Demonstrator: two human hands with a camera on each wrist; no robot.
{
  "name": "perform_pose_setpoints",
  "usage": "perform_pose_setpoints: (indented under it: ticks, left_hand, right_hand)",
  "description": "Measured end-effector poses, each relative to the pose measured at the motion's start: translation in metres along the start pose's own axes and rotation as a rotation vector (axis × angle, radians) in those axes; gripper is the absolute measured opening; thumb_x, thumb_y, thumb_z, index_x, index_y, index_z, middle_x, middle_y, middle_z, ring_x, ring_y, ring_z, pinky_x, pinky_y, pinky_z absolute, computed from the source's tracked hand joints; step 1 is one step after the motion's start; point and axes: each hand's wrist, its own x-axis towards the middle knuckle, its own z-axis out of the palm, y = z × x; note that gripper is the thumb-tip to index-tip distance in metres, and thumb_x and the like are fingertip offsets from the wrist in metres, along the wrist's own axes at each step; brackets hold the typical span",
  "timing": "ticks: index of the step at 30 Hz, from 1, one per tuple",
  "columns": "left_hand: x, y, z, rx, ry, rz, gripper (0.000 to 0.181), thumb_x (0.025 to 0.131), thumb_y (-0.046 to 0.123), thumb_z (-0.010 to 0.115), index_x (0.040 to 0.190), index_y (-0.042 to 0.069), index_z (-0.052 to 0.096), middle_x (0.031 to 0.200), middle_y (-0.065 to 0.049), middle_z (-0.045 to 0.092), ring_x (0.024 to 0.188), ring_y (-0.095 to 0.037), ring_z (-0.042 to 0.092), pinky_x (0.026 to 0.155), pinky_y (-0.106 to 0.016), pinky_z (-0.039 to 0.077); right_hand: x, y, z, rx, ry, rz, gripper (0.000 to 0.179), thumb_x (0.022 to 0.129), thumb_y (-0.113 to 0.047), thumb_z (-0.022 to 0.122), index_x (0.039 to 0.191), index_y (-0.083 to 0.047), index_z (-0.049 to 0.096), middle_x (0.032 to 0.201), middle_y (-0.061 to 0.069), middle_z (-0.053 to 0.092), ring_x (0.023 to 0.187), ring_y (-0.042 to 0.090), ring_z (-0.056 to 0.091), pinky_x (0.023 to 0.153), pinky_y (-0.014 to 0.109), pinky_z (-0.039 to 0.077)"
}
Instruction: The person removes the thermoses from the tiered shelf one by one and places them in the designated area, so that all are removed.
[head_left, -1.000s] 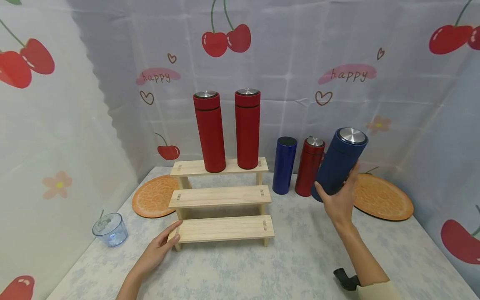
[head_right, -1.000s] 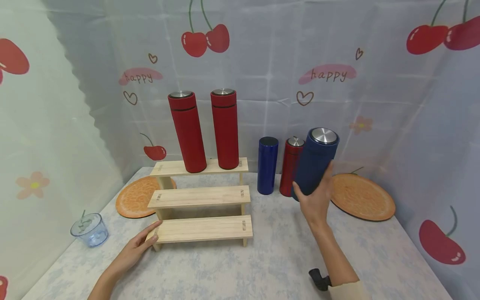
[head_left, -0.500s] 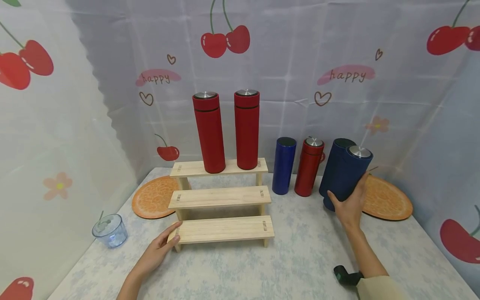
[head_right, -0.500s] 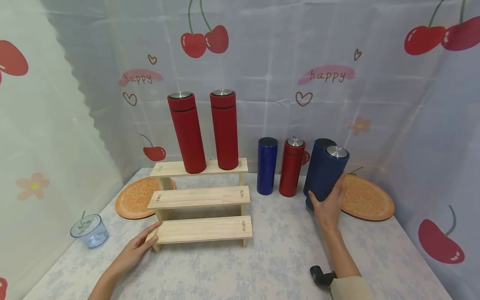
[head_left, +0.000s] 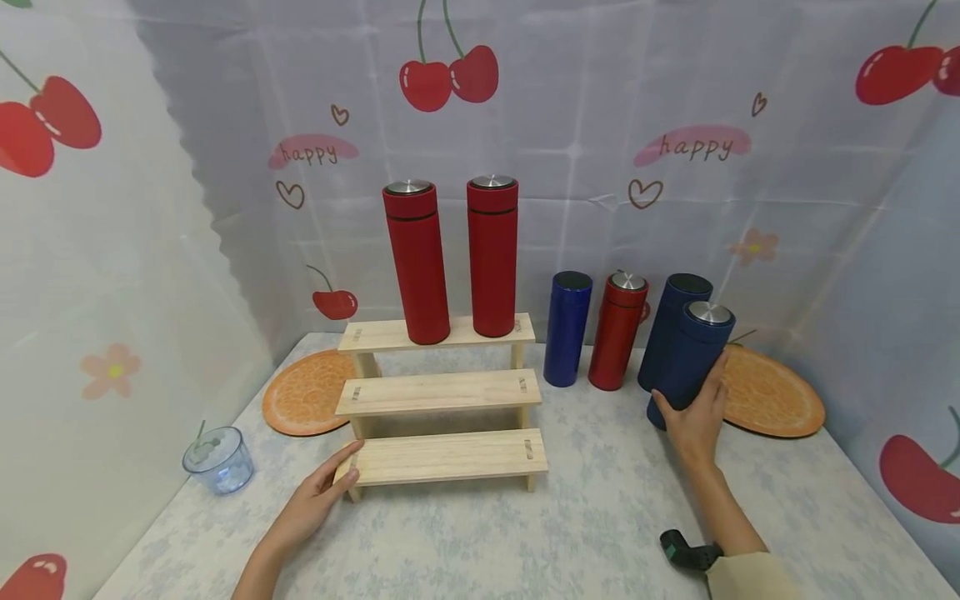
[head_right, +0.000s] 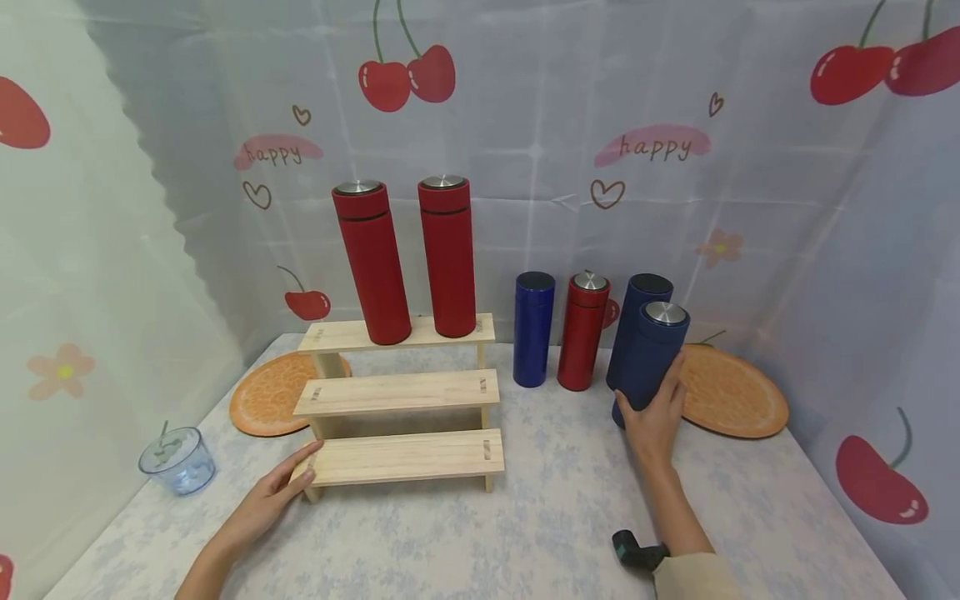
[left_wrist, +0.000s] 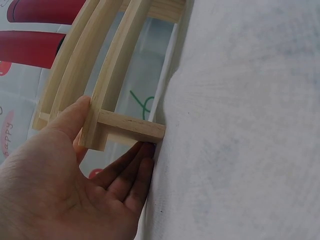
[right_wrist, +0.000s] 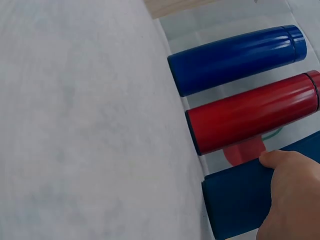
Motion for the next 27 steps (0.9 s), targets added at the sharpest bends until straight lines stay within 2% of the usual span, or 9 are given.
perform_pose_setpoints:
  ticks: [9,14,17,21,24,26,27]
  left_hand:
    - [-0.001,0.001,0.001,0.003,0.0,-0.016,0.053,0.093,0.041,0.051,0.142,0.027,0.037,0.152,-0.006,0.019,0.138,-0.03,0.013,0.108,-0.05,0.019]
    - [-0.001,0.002,0.0,0.0,-0.005,-0.01,0.053,0.094,0.04,0.051,0.143,0.025,0.036,0.152,-0.007,0.018,0.138,-0.031,0.01,0.108,-0.051,0.017]
    - [-0.001,0.003,0.0,-0.004,-0.004,-0.004,0.054,0.094,0.039,0.051,0.143,0.024,0.035,0.152,-0.007,0.018,0.138,-0.031,0.011,0.108,-0.05,0.017]
    - [-0.001,0.004,0.001,-0.006,-0.003,0.002,0.053,0.094,0.038,0.051,0.143,0.023,0.035,0.152,-0.007,0.018,0.138,-0.029,0.014,0.108,-0.048,0.02]
    - [-0.002,0.004,0.001,-0.004,-0.001,0.0,0.054,0.094,0.039,0.051,0.143,0.024,0.036,0.151,-0.007,0.018,0.137,-0.028,0.015,0.107,-0.048,0.021]
    - [-0.001,0.003,0.001,-0.002,0.001,-0.007,0.054,0.094,0.039,0.051,0.143,0.024,0.036,0.151,-0.007,0.018,0.137,-0.028,0.016,0.107,-0.048,0.021]
    - [-0.001,0.002,0.001,0.0,0.002,-0.01,0.054,0.093,0.04,0.051,0.143,0.025,0.036,0.152,-0.007,0.018,0.137,-0.029,0.016,0.107,-0.048,0.022]
  right_hand:
    - [-0.004,-0.003,-0.001,-0.024,0.018,0.002,0.11,0.072,-0.012,0.079,0.15,-0.019,0.001,0.132,0.031,0.027,0.118,0.047,0.034,0.095,0.061,0.03]
    - [-0.007,-0.017,0.001,-0.011,0.104,-0.001,0.095,0.08,-0.016,0.071,0.15,-0.016,0.007,0.138,0.026,0.024,0.123,0.04,0.029,0.1,0.056,0.027]
    - [-0.006,-0.034,0.003,0.005,0.211,-0.065,0.081,0.083,-0.016,0.066,0.147,-0.011,0.016,0.14,0.021,0.023,0.124,0.034,0.025,0.103,0.05,0.025]
    - [-0.004,-0.066,0.009,0.043,0.329,-0.207,0.062,0.082,-0.01,0.063,0.135,-0.006,0.032,0.138,0.016,0.03,0.124,0.03,0.028,0.106,0.046,0.021]
    - [-0.005,-0.09,0.019,0.102,0.334,-0.292,0.052,0.082,-0.009,0.062,0.129,-0.005,0.04,0.133,0.015,0.038,0.123,0.029,0.032,0.107,0.047,0.019]
    - [-0.008,-0.104,0.028,0.146,0.292,-0.323,0.048,0.083,-0.01,0.062,0.126,-0.002,0.043,0.13,0.017,0.043,0.121,0.03,0.036,0.105,0.047,0.023]
    - [-0.01,-0.11,0.033,0.165,0.265,-0.335,0.047,0.083,-0.009,0.062,0.126,-0.002,0.044,0.128,0.018,0.044,0.119,0.03,0.038,0.102,0.046,0.029]
